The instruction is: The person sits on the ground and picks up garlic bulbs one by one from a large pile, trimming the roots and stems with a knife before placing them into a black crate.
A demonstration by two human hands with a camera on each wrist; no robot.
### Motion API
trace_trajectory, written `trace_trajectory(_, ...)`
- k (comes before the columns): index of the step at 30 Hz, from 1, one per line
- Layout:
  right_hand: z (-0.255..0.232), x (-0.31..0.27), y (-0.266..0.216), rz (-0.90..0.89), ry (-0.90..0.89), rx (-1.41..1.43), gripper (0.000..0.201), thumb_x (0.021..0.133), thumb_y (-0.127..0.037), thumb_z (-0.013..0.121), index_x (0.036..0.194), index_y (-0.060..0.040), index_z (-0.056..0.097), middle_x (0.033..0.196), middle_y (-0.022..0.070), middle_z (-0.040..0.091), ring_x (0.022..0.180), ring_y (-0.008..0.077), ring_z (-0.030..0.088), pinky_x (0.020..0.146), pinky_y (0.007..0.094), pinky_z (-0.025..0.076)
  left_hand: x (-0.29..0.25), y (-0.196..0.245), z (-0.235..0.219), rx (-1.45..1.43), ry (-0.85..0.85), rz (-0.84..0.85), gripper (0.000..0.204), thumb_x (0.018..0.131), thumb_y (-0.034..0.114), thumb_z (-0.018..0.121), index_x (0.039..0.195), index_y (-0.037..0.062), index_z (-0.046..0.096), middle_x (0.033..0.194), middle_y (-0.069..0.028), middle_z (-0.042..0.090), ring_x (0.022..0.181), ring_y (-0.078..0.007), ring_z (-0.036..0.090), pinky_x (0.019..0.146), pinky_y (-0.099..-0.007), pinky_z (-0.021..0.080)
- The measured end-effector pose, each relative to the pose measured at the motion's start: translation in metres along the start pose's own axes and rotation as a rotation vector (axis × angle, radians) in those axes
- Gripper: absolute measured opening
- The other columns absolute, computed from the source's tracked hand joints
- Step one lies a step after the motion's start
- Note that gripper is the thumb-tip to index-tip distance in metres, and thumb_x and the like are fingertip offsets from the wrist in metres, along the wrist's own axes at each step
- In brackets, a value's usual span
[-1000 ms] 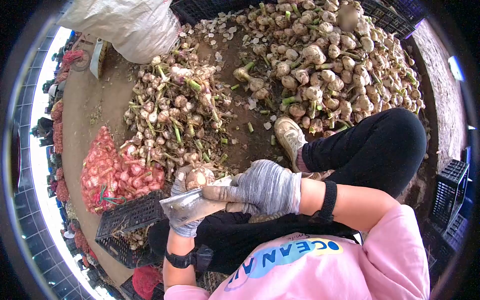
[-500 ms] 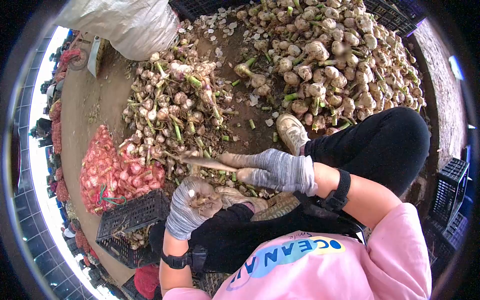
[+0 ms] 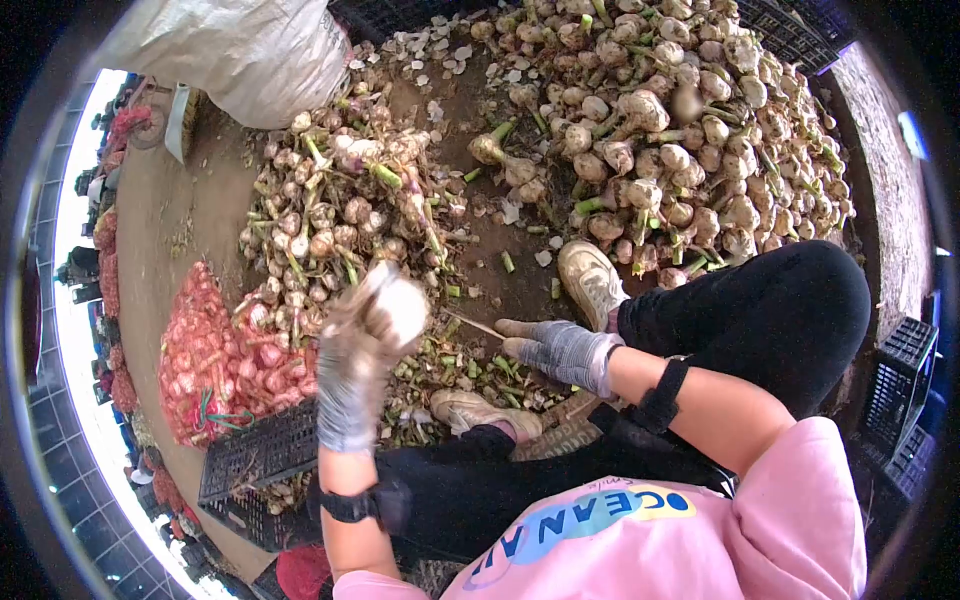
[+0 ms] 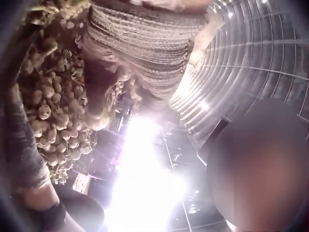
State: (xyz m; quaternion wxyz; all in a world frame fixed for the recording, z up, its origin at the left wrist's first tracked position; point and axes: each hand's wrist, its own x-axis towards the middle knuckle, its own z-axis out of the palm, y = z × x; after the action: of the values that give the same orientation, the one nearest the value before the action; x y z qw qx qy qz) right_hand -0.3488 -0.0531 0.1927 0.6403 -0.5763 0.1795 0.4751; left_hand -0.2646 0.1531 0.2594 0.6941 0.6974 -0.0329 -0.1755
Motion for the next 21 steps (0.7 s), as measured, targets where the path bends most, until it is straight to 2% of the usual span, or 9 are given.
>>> trace_trajectory(1,-0.001,0.001,0.001,-0.082,0.022,-0.002,0.050,0.094,-0.035,0.045,0.139,-0.0155,0.034,0.075,0.0046,0.057,0.068,0.0139,0.056,0.061,0.0269,0.046,0.002,0.032,0.028,-0.303,-0.184,-0.220,0.049,0.077,0.024,0.070,0.119,0.0072,0.051,0.117,-0.0139,0.054,0.091,-0.0217,0.062,0.071,-0.0283,0.057)
trace_trajectory(3,-0.001,0.005,0.003,-0.158,0.066,0.015,0.051,0.094,-0.035,0.045,0.139,-0.0150,0.033,0.073,0.0013,0.054,0.063,0.0103,0.051,0.056,0.0244,0.043,0.030,0.003,0.030,0.321,-0.331,0.374,0.052,0.080,0.020,0.067,0.125,0.0081,0.045,0.113,-0.0139,0.056,0.088,-0.0193,0.063,0.060,-0.0308,0.057)
trace_trajectory(6,-0.004,0.006,-0.004,-0.134,0.103,0.167,0.051,0.095,-0.033,0.044,0.139,-0.0105,0.032,0.089,0.0012,0.057,0.070,0.0061,0.049,0.062,0.0200,0.043,0.095,-0.003,0.037,0.119,0.012,-0.299,0.051,0.084,0.023,0.063,0.129,0.0091,0.041,0.107,-0.0135,0.059,0.078,-0.0177,0.062,0.052,-0.0276,0.051)
trace_trajectory(8,-0.007,0.017,0.004,-0.290,0.201,0.205,0.056,0.095,-0.037,0.043,0.140,-0.0086,0.029,0.079,-0.0056,0.050,0.068,0.0032,0.046,0.059,0.0185,0.040,0.161,-0.087,-0.011,0.124,0.345,-0.387,0.055,0.083,0.028,0.065,0.128,0.0072,0.042,0.103,-0.0126,0.059,0.067,-0.0174,0.059,0.055,-0.0266,0.049)
trace_trajectory(10,-0.012,0.028,0.010,-0.299,0.229,0.211,0.056,0.095,-0.037,0.042,0.141,-0.0084,0.027,0.084,-0.0047,0.051,0.071,0.0034,0.047,0.062,0.0187,0.041,0.193,-0.089,-0.007,0.463,0.505,-0.533,0.065,0.079,0.032,0.069,0.130,0.0062,0.039,0.104,-0.0151,0.060,0.068,-0.0203,0.059,0.059,-0.0325,0.049)
trace_trajectory(12,-0.014,0.028,0.007,-0.230,0.254,0.183,0.049,0.095,-0.032,0.045,0.139,-0.0139,0.033,0.076,-0.0057,0.052,0.060,0.0026,0.045,0.052,0.0187,0.039,0.216,-0.128,-0.018,0.704,0.155,-0.613,0.076,0.073,0.036,0.073,0.133,0.0055,0.038,0.110,-0.0186,0.059,0.084,-0.0249,0.061,0.070,-0.0386,0.050)
trace_trajectory(13,-0.014,0.016,-0.014,-0.129,0.221,0.270,0.050,0.095,-0.032,0.045,0.139,-0.0136,0.033,0.077,-0.0055,0.052,0.060,0.0023,0.044,0.052,0.0179,0.039,0.211,-0.130,0.002,0.949,0.275,-0.557,0.058,0.071,0.031,0.075,0.115,0.0008,0.051,0.102,-0.0182,0.061,0.085,-0.0256,0.063,0.073,-0.0407,0.053)
trace_trajectory(18,-0.017,0.014,-0.012,-0.197,0.194,0.272,0.054,0.095,-0.039,0.041,0.142,-0.0157,0.025,0.067,-0.0029,0.050,0.056,0.0058,0.047,0.051,0.0205,0.041,0.154,-0.202,-0.053,1.190,0.035,-0.541,0.053,0.070,0.005,0.072,0.118,0.0047,0.051,0.100,-0.0151,0.062,0.092,-0.0222,0.059,0.078,-0.0321,0.050)
trace_trajectory(21,-0.013,0.005,-0.015,-0.231,0.200,0.209,0.052,0.095,-0.035,0.044,0.140,-0.0133,0.030,0.079,-0.0006,0.054,0.065,0.0057,0.047,0.059,0.0207,0.042,0.097,-0.167,-0.070,0.651,0.047,-0.484,0.053,0.072,-0.005,0.066,0.121,0.0042,0.049,0.098,-0.0080,0.061,0.086,-0.0158,0.055,0.077,-0.0261,0.046)
